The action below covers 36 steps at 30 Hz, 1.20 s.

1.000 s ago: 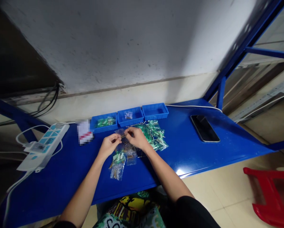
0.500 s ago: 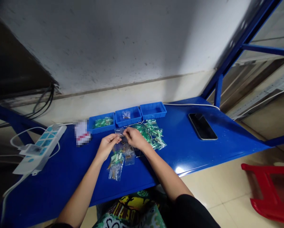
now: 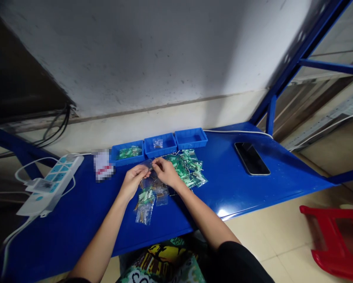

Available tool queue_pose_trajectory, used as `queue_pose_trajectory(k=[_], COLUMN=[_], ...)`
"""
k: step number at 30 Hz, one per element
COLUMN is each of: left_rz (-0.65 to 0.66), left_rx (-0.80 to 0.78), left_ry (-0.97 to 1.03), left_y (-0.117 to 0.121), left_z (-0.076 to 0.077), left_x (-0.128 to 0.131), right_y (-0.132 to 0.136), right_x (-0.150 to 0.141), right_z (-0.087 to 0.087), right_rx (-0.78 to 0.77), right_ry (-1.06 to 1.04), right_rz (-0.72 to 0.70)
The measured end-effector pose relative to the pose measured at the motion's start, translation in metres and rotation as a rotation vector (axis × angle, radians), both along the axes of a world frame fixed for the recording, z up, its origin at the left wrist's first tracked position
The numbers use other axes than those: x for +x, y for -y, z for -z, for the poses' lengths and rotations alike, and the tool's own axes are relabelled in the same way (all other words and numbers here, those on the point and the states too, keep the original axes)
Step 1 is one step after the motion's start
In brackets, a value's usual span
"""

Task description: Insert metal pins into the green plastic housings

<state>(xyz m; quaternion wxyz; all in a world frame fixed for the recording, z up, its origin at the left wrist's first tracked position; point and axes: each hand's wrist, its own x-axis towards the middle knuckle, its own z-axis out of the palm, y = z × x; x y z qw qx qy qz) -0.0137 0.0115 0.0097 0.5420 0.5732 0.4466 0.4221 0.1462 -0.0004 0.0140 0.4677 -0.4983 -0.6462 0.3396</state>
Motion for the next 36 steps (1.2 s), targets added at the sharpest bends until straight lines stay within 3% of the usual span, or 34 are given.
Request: queue_pose_trajectory(k=[5,9,11,15,18,20,22,25,29,32,36], left_rz=[-0.032,-0.039,-0.025,-0.061,-0.021,-0.012,-0.048,-0.12,-0.181,-0.141,-0.065], left_rx=[0.127,0.216,0.271,0.3,0.081,-0.077,-0.136,-0.084,0.061,0.204,0.254], left_ry=[-0.009,-0.023,-0.066,-0.149,-0.014,0.124,0.186,0.161,0.094,-0.015,-0.111], left_y=[0.001,0.002,0.001,0.0,0.0,0.001,0.0,-0.001,-0.001,0.003,0.004], left_z=[-0.002,-0.003,-0.003,-0.005,-0.006,-0.005,-0.004,-0.001,-0.002,-0.007,-0.007], left_x=[0.0,0.001,0.0,-0.003,-0.004,-0.003,0.0,0.001,0.0,0.001,0.003], right_y=[-0.003,-0.002,-0.001,-0.001,0.001,0.004,0.006,0.009,0.008,0.008,0.008], right_x=[0.003,0.004,0.003,0.006,0.008,0.007,0.004,-0.002,-0.006,-0.004,0.009], right_z=[-0.005,-0.005,-0.003,-0.004,-0.008,-0.009,-0.009,-0.006,-0.003,-0.006,-0.023], right_rx=[-0.206,-0.257,-0.225,-0.102,0.102,0.24,0.322,0.336,0.176,0.149,0.222], right_ry=[-0.318,-0.298,-0.267,-0.226,-0.089,0.013,0.08,0.123,-0.012,-0.078,0.082], right_rz=[-0.041,-0.158,-0.144,0.02,0.117,0.107,0.061,0.021,0.057,0.064,0.041])
